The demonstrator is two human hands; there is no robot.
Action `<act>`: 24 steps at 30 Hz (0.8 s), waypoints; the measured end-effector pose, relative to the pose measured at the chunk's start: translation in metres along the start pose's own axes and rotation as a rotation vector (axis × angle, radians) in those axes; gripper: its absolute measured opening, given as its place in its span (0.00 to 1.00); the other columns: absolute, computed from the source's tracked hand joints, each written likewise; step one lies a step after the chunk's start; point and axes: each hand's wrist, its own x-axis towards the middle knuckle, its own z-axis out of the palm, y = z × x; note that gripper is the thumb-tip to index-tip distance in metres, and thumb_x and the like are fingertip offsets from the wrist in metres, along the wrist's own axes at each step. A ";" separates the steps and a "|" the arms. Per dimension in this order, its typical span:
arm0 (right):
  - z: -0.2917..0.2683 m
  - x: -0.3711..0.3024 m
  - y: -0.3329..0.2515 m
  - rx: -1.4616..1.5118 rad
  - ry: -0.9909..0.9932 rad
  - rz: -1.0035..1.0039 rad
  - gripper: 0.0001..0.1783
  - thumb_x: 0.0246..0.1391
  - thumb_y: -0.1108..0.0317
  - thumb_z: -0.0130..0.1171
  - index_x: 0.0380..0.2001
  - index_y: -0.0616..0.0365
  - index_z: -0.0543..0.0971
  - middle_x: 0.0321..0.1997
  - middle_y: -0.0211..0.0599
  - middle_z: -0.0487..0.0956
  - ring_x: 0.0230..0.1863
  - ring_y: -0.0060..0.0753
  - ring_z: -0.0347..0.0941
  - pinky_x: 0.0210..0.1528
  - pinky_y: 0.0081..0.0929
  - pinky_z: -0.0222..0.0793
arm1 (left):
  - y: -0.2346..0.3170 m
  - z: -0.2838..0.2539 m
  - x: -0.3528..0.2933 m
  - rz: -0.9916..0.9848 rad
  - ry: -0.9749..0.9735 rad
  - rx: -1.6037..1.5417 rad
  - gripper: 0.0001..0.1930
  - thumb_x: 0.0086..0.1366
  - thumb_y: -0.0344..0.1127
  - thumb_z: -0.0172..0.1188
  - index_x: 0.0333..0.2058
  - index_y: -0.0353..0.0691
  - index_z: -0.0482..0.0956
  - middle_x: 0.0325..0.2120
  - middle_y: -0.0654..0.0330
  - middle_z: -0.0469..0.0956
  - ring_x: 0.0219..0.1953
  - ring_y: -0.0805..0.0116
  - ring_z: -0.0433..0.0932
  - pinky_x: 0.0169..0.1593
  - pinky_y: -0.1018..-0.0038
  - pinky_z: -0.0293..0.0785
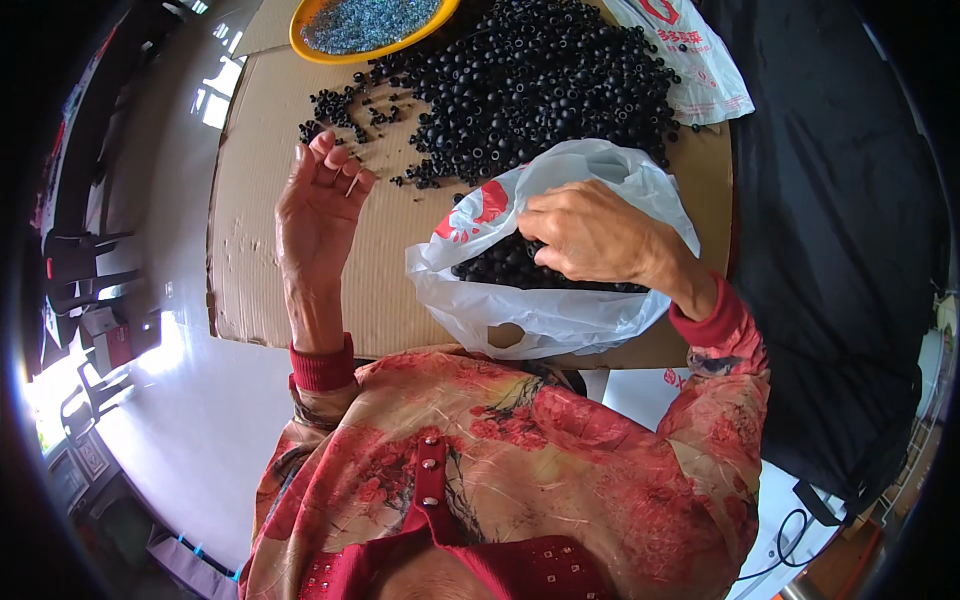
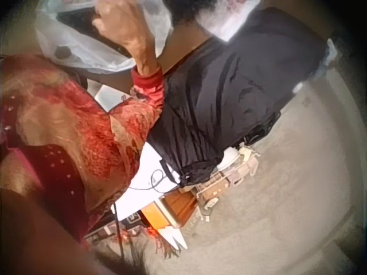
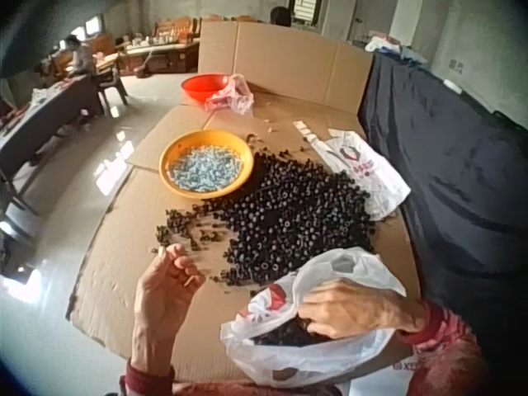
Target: Manually inserting small metal components into black plastic circular parts.
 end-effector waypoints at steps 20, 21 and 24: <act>0.038 0.118 0.087 -0.470 0.207 -0.053 0.06 0.41 0.70 0.57 0.20 0.61 0.72 0.21 0.37 0.73 0.26 0.38 0.73 0.32 0.33 0.68 | -0.040 -0.032 -0.011 -0.127 0.238 0.356 0.10 0.59 0.37 0.57 0.35 0.37 0.76 0.26 0.63 0.76 0.30 0.77 0.73 0.38 0.79 0.70; 0.037 0.119 0.087 -0.459 0.232 -0.080 0.06 0.42 0.69 0.57 0.21 0.61 0.74 0.22 0.36 0.74 0.24 0.37 0.71 0.32 0.32 0.67 | -0.041 -0.032 -0.011 -0.130 0.237 0.368 0.10 0.59 0.37 0.57 0.35 0.37 0.76 0.27 0.64 0.76 0.30 0.77 0.73 0.38 0.79 0.70; 0.021 0.115 0.079 -0.126 0.349 -0.117 0.06 0.41 0.68 0.59 0.23 0.59 0.77 0.23 0.37 0.77 0.24 0.35 0.74 0.32 0.29 0.70 | -0.042 -0.030 -0.007 -0.125 0.203 0.347 0.10 0.59 0.37 0.57 0.35 0.37 0.76 0.27 0.64 0.76 0.30 0.77 0.73 0.38 0.79 0.70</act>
